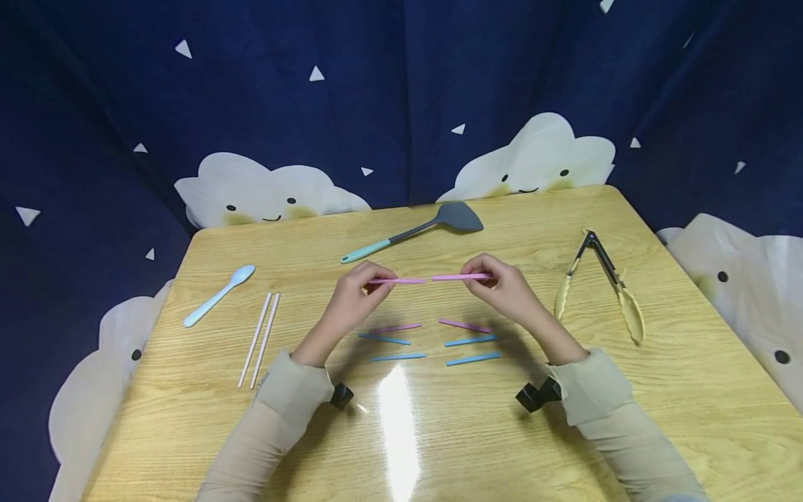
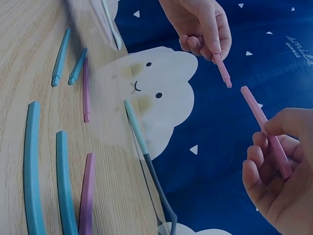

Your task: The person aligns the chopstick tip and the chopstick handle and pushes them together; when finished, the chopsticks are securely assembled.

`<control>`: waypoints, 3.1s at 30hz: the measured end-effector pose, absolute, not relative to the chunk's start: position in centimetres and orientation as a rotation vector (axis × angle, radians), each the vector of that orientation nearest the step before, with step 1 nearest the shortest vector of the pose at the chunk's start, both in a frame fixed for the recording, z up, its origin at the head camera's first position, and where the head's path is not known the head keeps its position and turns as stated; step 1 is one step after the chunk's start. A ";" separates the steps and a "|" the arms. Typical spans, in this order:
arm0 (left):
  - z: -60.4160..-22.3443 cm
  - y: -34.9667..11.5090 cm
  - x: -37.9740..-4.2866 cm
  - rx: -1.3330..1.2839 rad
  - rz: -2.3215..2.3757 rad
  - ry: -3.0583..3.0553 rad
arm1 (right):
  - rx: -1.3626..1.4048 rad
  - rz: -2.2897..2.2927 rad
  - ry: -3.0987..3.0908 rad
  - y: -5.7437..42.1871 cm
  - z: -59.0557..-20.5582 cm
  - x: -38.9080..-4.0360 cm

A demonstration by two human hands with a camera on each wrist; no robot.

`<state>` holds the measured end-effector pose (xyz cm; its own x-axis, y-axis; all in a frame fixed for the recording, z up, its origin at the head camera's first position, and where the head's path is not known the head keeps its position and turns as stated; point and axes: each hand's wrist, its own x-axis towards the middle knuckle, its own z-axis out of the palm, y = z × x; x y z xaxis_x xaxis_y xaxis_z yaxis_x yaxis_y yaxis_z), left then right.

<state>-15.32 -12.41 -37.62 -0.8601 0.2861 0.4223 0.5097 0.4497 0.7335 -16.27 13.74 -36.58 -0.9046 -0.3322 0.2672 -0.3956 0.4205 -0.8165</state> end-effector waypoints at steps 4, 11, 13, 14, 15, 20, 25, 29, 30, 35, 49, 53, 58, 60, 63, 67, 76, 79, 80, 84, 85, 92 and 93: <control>-37.6 -12.3 -15.3 -0.682 -1.429 -2.436 | 0.663 1.536 -2.605 13.5 -35.7 -15.8; -37.3 -12.0 -15.1 -0.651 -1.509 -2.412 | 0.644 1.561 -2.621 13.1 -34.2 -15.0; -37.4 -11.9 -15.1 -0.648 -1.523 -2.407 | 0.640 1.570 -2.619 13.2 -34.8 -15.3; -37.4 -11.9 -15.1 -0.648 -1.528 -2.404 | 0.643 1.570 -2.619 13.3 -35.1 -15.5; -37.4 -11.9 -15.1 -0.649 -1.531 -2.401 | 0.644 1.568 -2.620 13.4 -35.5 -15.7; -37.4 -11.8 -15.2 -0.654 -1.542 -2.396 | 0.649 1.570 -2.610 13.6 -36.2 -16.1; -37.5 -11.9 -15.3 -0.655 -1.536 -2.405 | 0.648 1.588 -2.597 13.5 -36.3 -16.1; -37.6 -11.9 -15.4 -0.663 -1.514 -2.413 | 0.661 1.594 -2.594 13.4 -36.2 -16.0; -37.6 -11.9 -15.3 -0.663 -1.511 -2.415 | 0.661 1.598 -2.595 13.4 -36.2 -16.0; -37.5 -11.6 -15.0 -0.648 -1.499 -2.427 | 0.663 1.589 -2.596 13.2 -36.1 -15.9; -35.3 -10.7 -13.3 -0.652 -1.507 -2.349 | 0.762 1.514 -2.563 12.9 -35.4 -15.3; -37.1 -11.0 -14.1 -0.666 -1.542 -2.311 | 0.792 1.521 -2.542 12.8 -35.3 -15.1; -37.4 -11.1 -14.1 -0.730 -1.530 -2.258 | 0.805 1.525 -2.530 12.8 -35.0 -14.6; -37.3 -11.1 -14.1 -0.742 -1.527 -2.244 | 0.804 1.524 -2.521 12.8 -34.8 -14.5; -37.1 -11.0 -14.1 -0.746 -1.541 -2.226 | 0.808 1.515 -2.503 12.7 -34.8 -14.5; -37.1 -10.9 -14.0 -0.739 -1.552 -2.210 | 0.824 1.490 -2.482 12.5 -34.8 -14.7; -36.8 -10.8 -13.5 -0.708 -1.562 -2.215 | 0.861 1.437 -2.496 12.3 -34.7 -14.8; -36.9 -10.9 -13.4 -0.731 -1.563 -2.206 | 0.896 1.445 -2.498 12.4 -34.7 -14.9; -37.0 -11.0 -13.4 -0.740 -1.560 -2.202 | 0.906 1.455 -2.498 12.4 -34.7 -15.0; -37.6 -11.0 -13.7 -0.749 -1.537 -2.194 | 0.920 1.487 -2.494 12.7 -34.9 -15.0; -37.6 -10.9 -13.8 -0.753 -1.530 -2.196 | 0.911 1.497 -2.495 12.8 -34.9 -15.0; -37.8 -10.5 -14.1 -0.811 -1.392 -2.274 | 0.754 1.616 -2.527 13.7 -35.5 -15.0; -37.7 -10.5 -14.1 -0.815 -1.362 -2.292 | 0.741 1.628 -2.530 13.8 -35.6 -15.1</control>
